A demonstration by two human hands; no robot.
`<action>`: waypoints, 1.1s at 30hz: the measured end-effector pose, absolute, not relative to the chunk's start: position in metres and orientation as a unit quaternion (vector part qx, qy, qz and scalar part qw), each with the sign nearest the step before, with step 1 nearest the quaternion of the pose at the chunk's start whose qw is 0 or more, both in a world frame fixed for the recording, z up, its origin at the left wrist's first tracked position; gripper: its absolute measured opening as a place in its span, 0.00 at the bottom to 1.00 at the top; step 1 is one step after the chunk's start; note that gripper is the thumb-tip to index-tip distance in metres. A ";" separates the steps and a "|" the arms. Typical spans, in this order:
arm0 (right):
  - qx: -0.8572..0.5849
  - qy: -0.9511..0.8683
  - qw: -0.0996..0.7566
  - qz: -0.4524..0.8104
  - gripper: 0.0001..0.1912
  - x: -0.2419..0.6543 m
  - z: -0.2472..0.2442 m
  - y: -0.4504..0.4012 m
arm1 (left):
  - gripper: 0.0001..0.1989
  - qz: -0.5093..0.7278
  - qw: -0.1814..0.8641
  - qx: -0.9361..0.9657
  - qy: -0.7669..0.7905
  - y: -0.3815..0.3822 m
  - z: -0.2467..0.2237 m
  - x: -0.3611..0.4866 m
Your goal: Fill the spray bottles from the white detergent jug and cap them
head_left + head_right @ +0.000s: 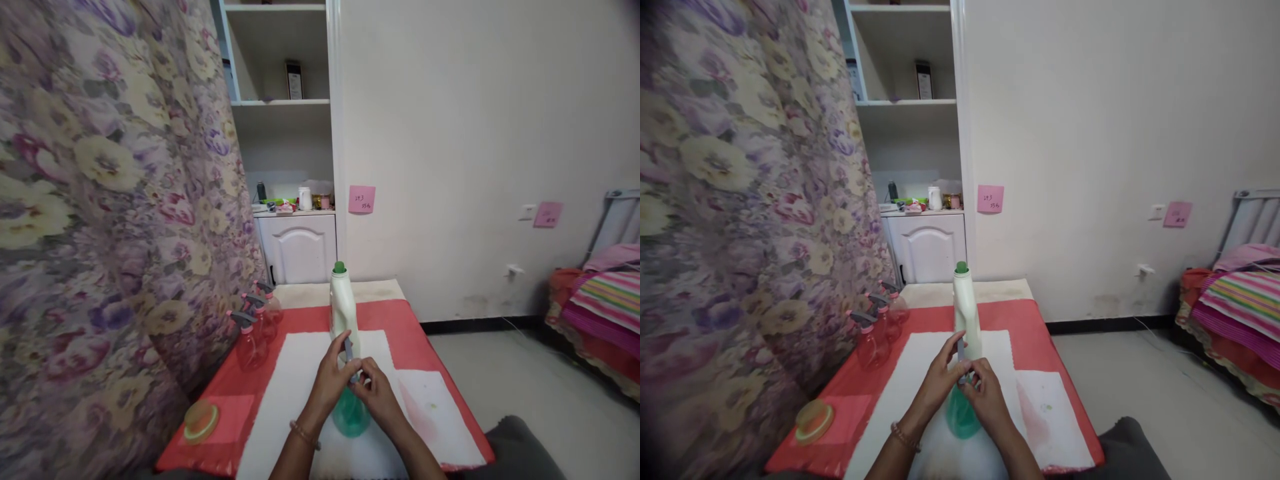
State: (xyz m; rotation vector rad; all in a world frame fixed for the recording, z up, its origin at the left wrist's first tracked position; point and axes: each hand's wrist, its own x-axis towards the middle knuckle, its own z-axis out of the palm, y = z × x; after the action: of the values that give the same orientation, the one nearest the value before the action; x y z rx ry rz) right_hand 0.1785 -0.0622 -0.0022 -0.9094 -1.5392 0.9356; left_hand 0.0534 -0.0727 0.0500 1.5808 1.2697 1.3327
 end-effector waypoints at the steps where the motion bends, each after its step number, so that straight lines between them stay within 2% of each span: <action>1: -0.387 -0.641 0.537 0.389 0.05 0.178 -0.002 -0.062 | 0.31 0.515 0.350 0.610 0.490 -0.073 0.050 0.054; 7: -0.441 -0.596 0.568 0.358 0.08 0.167 -0.006 -0.065 | 0.30 0.518 0.336 0.616 0.489 -0.074 0.049 0.055; 15: -0.403 -0.624 0.555 0.374 0.05 0.175 -0.007 -0.063 | 0.30 0.525 0.339 0.613 0.484 -0.074 0.047 0.055; 19: -0.438 -0.594 0.575 0.354 0.08 0.169 -0.009 -0.064 | 0.30 0.525 0.340 0.611 0.485 -0.076 0.046 0.056; 23: -0.400 -0.618 0.568 0.368 0.11 0.171 -0.008 -0.066 | 0.30 0.523 0.351 0.604 0.488 -0.075 0.045 0.055; 28: -0.397 -0.615 0.578 0.360 0.07 0.170 -0.009 -0.063 | 0.30 0.524 0.343 0.611 0.485 -0.074 0.044 0.056; 33: -0.400 -0.602 0.590 0.360 0.10 0.165 -0.012 -0.066 | 0.29 0.519 0.339 0.602 0.503 -0.077 0.046 0.055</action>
State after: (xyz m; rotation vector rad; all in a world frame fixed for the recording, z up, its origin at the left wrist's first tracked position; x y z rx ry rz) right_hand 0.1654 -0.0662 -0.0115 -0.9306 -1.3999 0.8382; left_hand 0.0554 -0.0772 0.0457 1.5678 1.3107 1.3520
